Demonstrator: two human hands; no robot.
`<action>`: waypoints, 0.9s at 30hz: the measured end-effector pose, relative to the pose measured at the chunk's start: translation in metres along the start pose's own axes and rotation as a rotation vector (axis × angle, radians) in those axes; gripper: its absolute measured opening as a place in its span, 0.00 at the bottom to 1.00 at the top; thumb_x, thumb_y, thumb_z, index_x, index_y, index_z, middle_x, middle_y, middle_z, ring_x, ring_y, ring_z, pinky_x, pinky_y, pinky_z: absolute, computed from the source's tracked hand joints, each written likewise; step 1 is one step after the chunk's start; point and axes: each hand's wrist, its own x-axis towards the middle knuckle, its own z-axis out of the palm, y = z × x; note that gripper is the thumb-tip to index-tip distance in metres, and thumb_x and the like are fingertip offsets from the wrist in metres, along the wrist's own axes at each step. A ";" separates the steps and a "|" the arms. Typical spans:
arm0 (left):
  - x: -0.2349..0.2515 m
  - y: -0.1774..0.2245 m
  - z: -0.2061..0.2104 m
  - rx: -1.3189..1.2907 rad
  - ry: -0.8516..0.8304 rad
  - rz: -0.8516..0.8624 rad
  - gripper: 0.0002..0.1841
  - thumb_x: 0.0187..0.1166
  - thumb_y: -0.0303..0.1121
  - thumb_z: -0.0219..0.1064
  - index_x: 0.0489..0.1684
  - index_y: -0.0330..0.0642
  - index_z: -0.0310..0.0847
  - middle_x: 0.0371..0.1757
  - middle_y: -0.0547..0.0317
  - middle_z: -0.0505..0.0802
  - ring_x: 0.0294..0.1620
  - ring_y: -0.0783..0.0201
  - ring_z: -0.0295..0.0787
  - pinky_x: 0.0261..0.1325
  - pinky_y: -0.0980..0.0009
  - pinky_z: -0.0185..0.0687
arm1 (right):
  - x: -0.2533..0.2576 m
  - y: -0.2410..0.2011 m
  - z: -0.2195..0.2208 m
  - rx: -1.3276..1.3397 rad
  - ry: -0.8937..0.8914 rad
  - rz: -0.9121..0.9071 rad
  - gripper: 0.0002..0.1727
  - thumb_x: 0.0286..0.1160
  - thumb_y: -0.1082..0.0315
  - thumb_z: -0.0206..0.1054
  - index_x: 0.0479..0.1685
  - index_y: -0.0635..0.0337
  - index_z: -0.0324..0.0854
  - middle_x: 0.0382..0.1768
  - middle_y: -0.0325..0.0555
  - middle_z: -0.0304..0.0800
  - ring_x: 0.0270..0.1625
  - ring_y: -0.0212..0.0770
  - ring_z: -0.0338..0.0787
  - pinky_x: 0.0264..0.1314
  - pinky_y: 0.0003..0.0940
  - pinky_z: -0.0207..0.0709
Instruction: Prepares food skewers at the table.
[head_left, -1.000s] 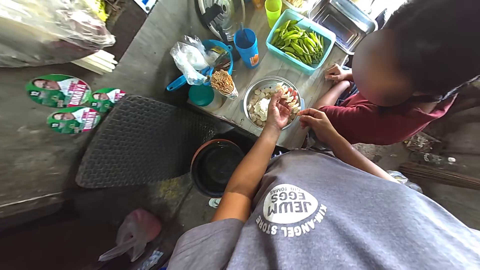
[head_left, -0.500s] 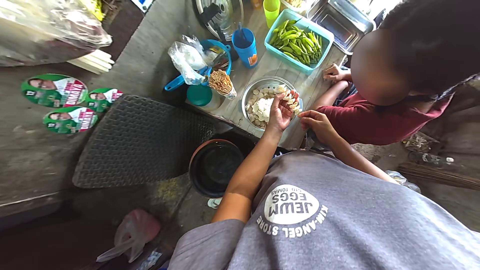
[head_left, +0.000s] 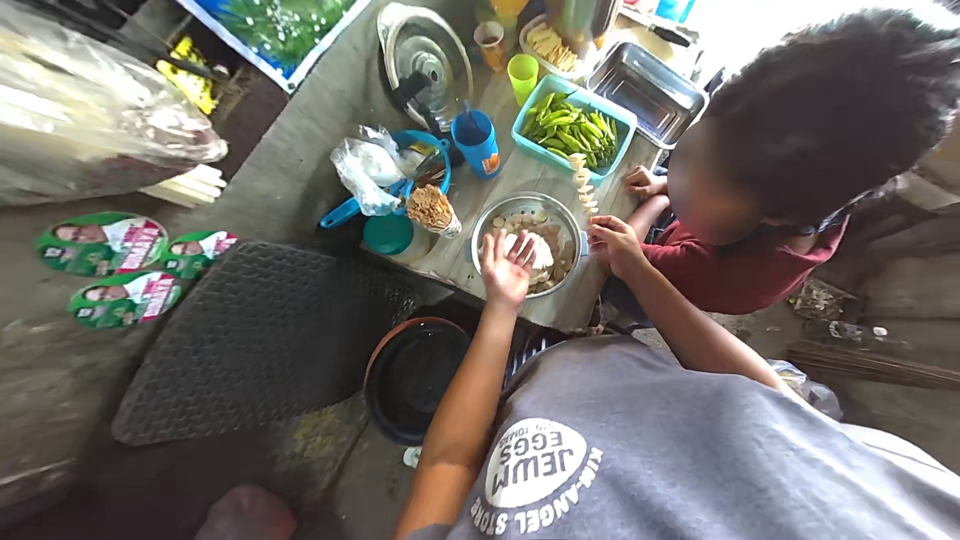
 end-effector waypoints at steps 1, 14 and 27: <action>-0.006 0.006 -0.012 0.030 -0.004 0.003 0.34 0.93 0.61 0.31 0.91 0.50 0.50 0.74 0.50 0.83 0.68 0.56 0.86 0.70 0.59 0.81 | 0.011 -0.002 0.001 0.023 0.049 -0.001 0.09 0.83 0.77 0.59 0.56 0.65 0.79 0.36 0.41 0.85 0.31 0.30 0.85 0.34 0.25 0.81; -0.068 0.020 -0.097 0.205 0.391 -0.110 0.18 0.96 0.37 0.42 0.71 0.38 0.70 0.52 0.58 0.90 0.45 0.68 0.90 0.51 0.71 0.86 | 0.076 -0.006 -0.003 0.228 0.402 0.093 0.11 0.84 0.77 0.59 0.61 0.65 0.77 0.39 0.43 0.80 0.34 0.33 0.80 0.37 0.28 0.77; -0.075 0.028 -0.118 0.205 0.406 -0.163 0.15 0.95 0.37 0.45 0.58 0.41 0.77 0.42 0.64 0.92 0.40 0.71 0.91 0.48 0.73 0.88 | 0.075 -0.018 -0.006 0.317 0.507 0.119 0.15 0.85 0.75 0.59 0.67 0.63 0.75 0.46 0.45 0.82 0.39 0.34 0.80 0.42 0.30 0.76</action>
